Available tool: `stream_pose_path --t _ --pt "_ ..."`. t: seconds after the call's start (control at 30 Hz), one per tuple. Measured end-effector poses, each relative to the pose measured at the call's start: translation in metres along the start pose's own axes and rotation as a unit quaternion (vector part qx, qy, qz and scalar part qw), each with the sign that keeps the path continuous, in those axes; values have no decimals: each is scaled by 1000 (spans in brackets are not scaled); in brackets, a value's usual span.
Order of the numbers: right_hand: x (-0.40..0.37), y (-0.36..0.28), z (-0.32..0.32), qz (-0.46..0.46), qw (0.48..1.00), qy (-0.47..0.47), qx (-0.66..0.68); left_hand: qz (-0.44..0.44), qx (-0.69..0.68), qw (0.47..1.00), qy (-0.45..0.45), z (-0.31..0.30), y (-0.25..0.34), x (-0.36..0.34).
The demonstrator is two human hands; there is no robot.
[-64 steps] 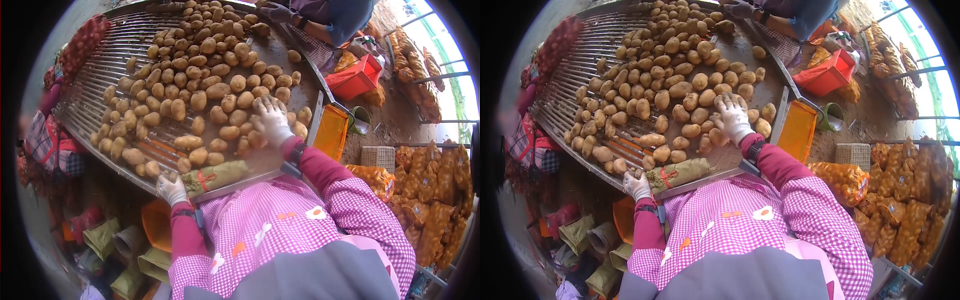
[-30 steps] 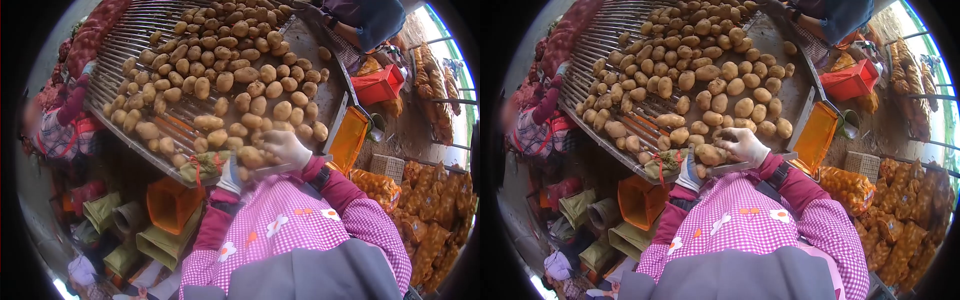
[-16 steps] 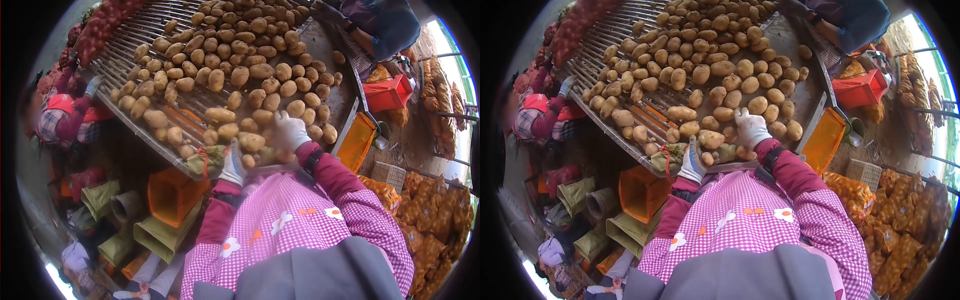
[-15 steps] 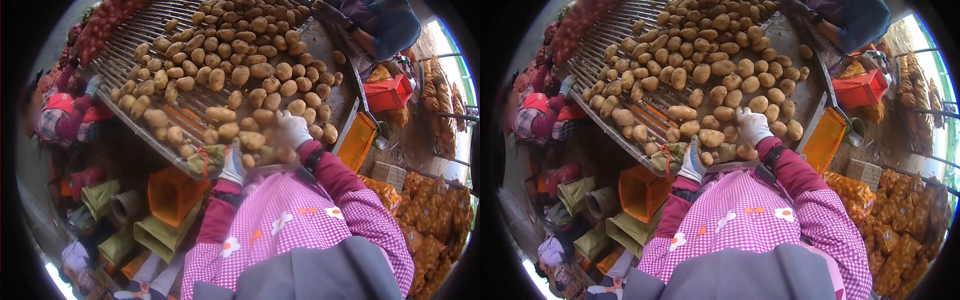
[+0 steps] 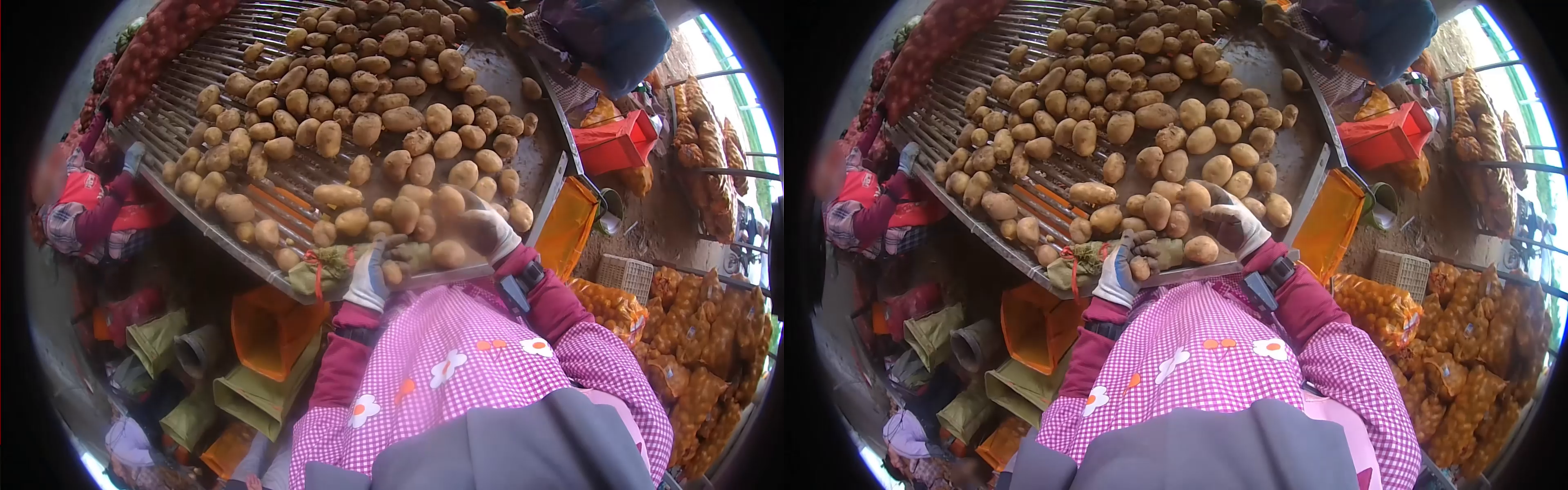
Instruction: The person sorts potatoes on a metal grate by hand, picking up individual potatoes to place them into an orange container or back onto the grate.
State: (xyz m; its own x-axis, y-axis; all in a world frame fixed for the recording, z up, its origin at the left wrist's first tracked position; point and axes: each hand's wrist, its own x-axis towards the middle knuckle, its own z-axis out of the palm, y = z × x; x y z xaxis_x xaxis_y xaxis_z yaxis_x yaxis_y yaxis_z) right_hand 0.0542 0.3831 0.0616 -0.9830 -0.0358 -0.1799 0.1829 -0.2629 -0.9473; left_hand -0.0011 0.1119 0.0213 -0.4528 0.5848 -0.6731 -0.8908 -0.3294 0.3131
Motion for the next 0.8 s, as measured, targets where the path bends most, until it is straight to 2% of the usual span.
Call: stream_pose_path --t 0.07,0.1,0.23,0.33,0.4,0.43,0.47,0.53,0.57,0.67,0.7,0.8 --pt "-5 3 11 13 999 -14 29 6 24 1000 -18 9 0 -2" --pt "-9 18 5 52 999 -5 2 9 36 999 -27 18 1 -4" --pt "-11 25 30 100 981 27 163 -3 -30 999 -29 47 4 -9" --pt "-2 -3 50 84 993 15 83 8 0 1000 -24 57 6 -14" --pt "-1 -15 58 56 998 19 -25 37 45 998 -16 58 5 -16" --pt "-1 -46 65 117 993 18 -21 54 53 997 -17 58 6 -17" --pt "-1 -33 53 138 990 23 -2 71 60 995 -19 58 7 -18" --pt "5 -9 44 70 994 73 49 93 50 994 14 67 9 -24" --pt "7 9 31 37 998 48 16 94 28 995 -18 53 7 -19" --pt "11 54 30 132 983 48 117 96 -51 993 -36 42 3 -8" --pt "4 14 49 214 962 55 162 108 -54 992 -38 38 2 -5" --pt "-1 21 69 207 956 44 205 146 -72 986 -42 29 -2 2"
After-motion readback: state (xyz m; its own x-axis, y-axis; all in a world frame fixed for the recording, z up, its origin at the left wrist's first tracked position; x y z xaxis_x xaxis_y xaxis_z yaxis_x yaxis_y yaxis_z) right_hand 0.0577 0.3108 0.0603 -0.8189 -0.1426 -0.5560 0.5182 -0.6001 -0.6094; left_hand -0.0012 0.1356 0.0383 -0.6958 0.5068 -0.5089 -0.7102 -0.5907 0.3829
